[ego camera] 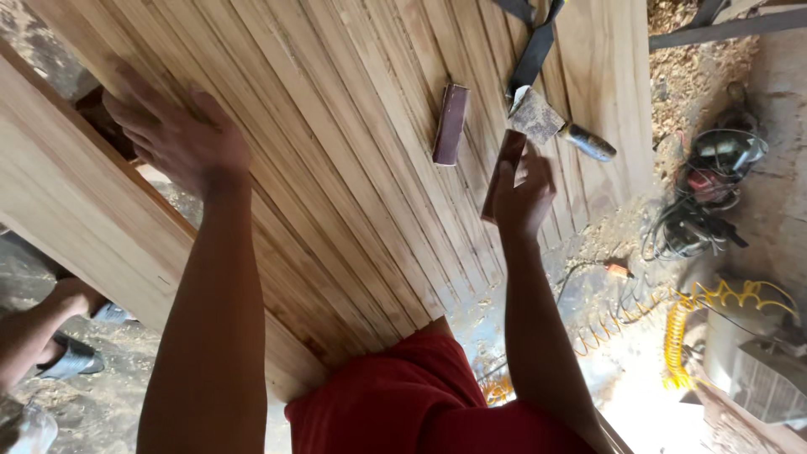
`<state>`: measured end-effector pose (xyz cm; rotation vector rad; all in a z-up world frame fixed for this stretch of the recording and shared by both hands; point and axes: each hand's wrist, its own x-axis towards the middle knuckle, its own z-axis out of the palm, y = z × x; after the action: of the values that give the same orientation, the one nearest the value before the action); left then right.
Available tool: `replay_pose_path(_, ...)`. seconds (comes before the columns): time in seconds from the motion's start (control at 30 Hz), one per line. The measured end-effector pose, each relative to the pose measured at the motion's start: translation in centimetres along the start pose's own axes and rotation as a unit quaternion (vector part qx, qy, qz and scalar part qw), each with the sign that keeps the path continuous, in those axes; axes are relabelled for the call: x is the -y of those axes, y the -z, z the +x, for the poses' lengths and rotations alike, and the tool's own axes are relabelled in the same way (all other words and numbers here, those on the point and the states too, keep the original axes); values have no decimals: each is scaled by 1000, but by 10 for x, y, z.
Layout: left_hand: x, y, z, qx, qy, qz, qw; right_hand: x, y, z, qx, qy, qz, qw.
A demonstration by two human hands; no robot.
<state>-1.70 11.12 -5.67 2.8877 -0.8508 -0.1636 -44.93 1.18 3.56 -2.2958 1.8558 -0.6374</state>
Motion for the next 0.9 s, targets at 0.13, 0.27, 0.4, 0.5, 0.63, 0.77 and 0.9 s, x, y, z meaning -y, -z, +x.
replay_pose_path(0.13, 7, -12, -1, -16, -11, -7, 1000, 46, -13, 11, -10, -38, 120, 992)
replay_pose_path(0.27, 16, -26, 3, -19, -10, 11, 1000, 76, -42, 33, 45, 75, 32, 996)
replay_pose_path(0.4, 26, -41, 6, -7, 0, 39, 999, 52, -58, 24, 45, 136, 38, 989)
replay_pose_path(0.5, 30, -52, 8, -26, -11, 33, 999, 31, -41, -22, 90, 103, 126, 983)
replay_pose_path(0.63, 37, -66, 10, -65, -36, 30, 997, 39, -1, -95, 122, 70, 74, 987)
replay_pose_path(0.77, 50, -82, 10, -103, -47, 34, 993, 62, 12, -119, 97, 34, 48, 994)
replay_pose_path(0.9, 47, -86, 16, -94, -34, 1, 995, 70, 0, -101, 75, 72, 15, 994)
